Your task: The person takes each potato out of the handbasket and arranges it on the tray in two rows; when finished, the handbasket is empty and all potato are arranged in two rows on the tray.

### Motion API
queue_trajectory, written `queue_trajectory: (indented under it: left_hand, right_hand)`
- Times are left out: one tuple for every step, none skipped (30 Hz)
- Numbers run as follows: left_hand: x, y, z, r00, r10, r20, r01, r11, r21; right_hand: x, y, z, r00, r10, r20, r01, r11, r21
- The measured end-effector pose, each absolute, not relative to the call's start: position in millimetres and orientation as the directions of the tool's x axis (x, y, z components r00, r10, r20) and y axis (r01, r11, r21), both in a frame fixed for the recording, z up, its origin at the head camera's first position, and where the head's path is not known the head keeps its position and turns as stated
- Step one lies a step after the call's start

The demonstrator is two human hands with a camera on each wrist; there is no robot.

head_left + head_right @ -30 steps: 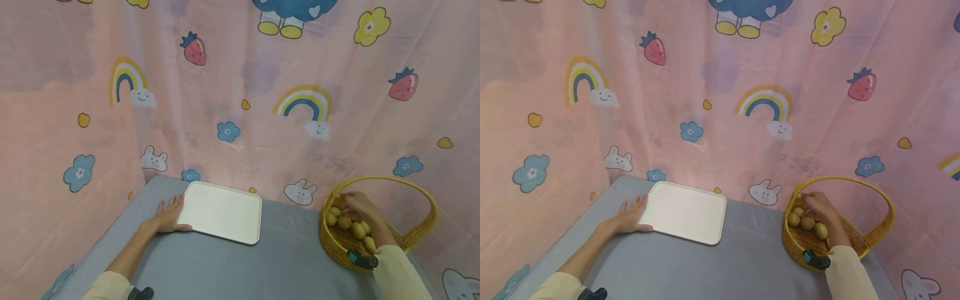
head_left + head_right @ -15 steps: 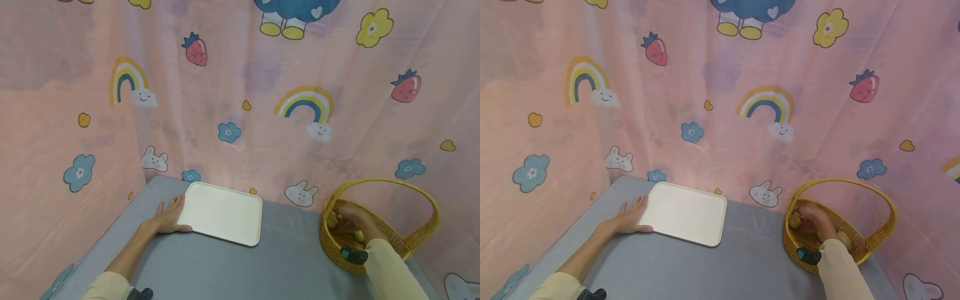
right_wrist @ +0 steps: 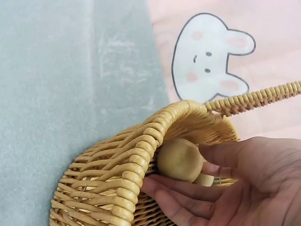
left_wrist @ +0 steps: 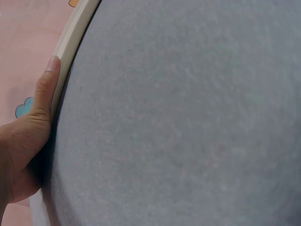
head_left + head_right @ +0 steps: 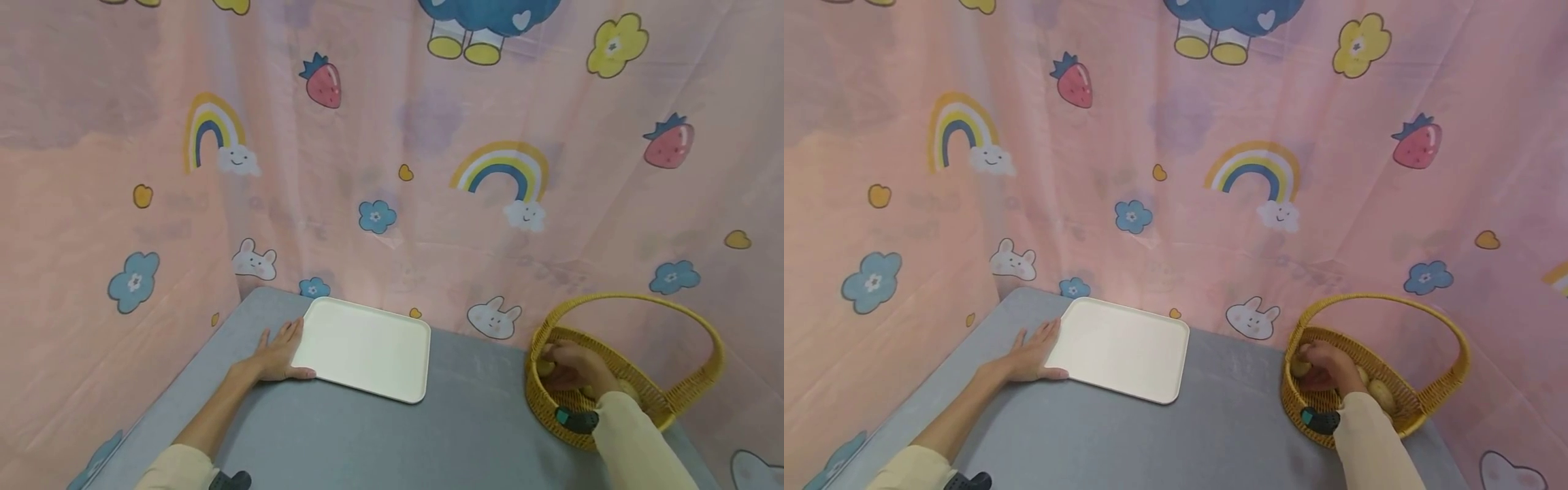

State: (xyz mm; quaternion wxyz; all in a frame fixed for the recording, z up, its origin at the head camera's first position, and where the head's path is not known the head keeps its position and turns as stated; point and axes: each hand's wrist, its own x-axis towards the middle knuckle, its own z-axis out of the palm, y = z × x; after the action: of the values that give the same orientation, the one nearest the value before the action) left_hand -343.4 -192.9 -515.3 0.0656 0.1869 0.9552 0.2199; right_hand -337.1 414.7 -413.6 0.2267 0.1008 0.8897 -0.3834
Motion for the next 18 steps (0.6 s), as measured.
queue_trajectory:
  left_hand:
    - [-343,-193,-515,-0.922,0.386,-0.042,0.328,0.832,0.447]
    - [-343,-193,-514,-0.922,0.386,-0.041,0.329,0.833,0.445]
    - [-343,-193,-514,-0.922,0.385,-0.04,0.329,0.834,0.443]
    - [-343,-193,-514,-0.922,0.385,-0.039,0.329,0.834,0.443]
    - [-343,-192,-514,-0.922,0.386,-0.038,0.33,0.832,0.445]
    - [-343,-192,-514,-0.921,0.387,-0.037,0.331,0.832,0.446]
    - [-343,-192,-514,-0.921,0.387,-0.038,0.331,0.83,0.448]
    - [-343,-192,-513,-0.921,0.389,-0.037,0.332,0.828,0.451]
    - [-343,-192,-513,-0.92,0.39,-0.037,0.332,0.828,0.452]
    - [-342,-192,-513,-0.919,0.391,-0.039,0.333,0.828,0.451]
    - [-342,-192,-513,-0.919,0.392,-0.04,0.334,0.828,0.451]
    - [-342,-192,-513,-0.919,0.391,-0.042,0.333,0.83,0.449]
    - [-342,-192,-513,-0.92,0.39,-0.044,0.33,0.83,0.45]
    - [-342,-192,-513,-0.92,0.389,-0.043,0.33,0.831,0.448]
    - [-342,-192,-513,-0.921,0.388,-0.042,0.329,0.83,0.45]
    - [-342,-191,-513,-0.921,0.387,-0.039,0.329,0.828,0.454]
    - [-342,-191,-513,-0.921,0.388,-0.036,0.329,0.826,0.458]
    - [-342,-191,-513,-0.921,0.388,-0.037,0.33,0.825,0.459]
  right_hand:
    - [-337,415,-414,-0.879,0.016,-0.476,0.358,0.68,-0.639]
    - [-337,415,-414,-0.881,0.022,-0.473,0.362,0.674,-0.644]
    - [-337,415,-413,-0.882,0.02,-0.47,0.36,0.673,-0.646]
    - [-336,415,-414,-0.884,0.02,-0.467,0.356,0.676,-0.645]
    - [-336,415,-414,-0.885,0.014,-0.465,0.352,0.673,-0.651]
    - [-334,416,-415,-0.892,0.002,-0.451,0.34,0.662,-0.669]
    - [-333,416,-415,-0.895,0.0,-0.447,0.338,0.654,-0.677]
    - [-331,416,-416,-0.896,0.0,-0.443,0.337,0.649,-0.682]
    - [-329,416,-417,-0.899,0.001,-0.438,0.338,0.637,-0.693]
    - [-327,417,-418,-0.903,0.008,-0.43,0.341,0.622,-0.705]
    - [-325,417,-418,-0.906,0.014,-0.423,0.345,0.604,-0.719]
    - [-323,417,-418,-0.911,0.02,-0.412,0.345,0.588,-0.732]
    - [-322,417,-418,-0.911,0.026,-0.411,0.346,0.59,-0.729]
    - [-322,416,-418,-0.913,0.012,-0.407,0.335,0.587,-0.736]
    - [-321,416,-418,-0.919,0.009,-0.395,0.326,0.583,-0.744]
    - [-321,416,-417,-0.919,0.004,-0.395,0.32,0.592,-0.74]
    - [-322,415,-417,-0.915,-0.004,-0.404,0.32,0.602,-0.731]
    - [-324,414,-417,-0.91,-0.017,-0.413,0.318,0.612,-0.724]
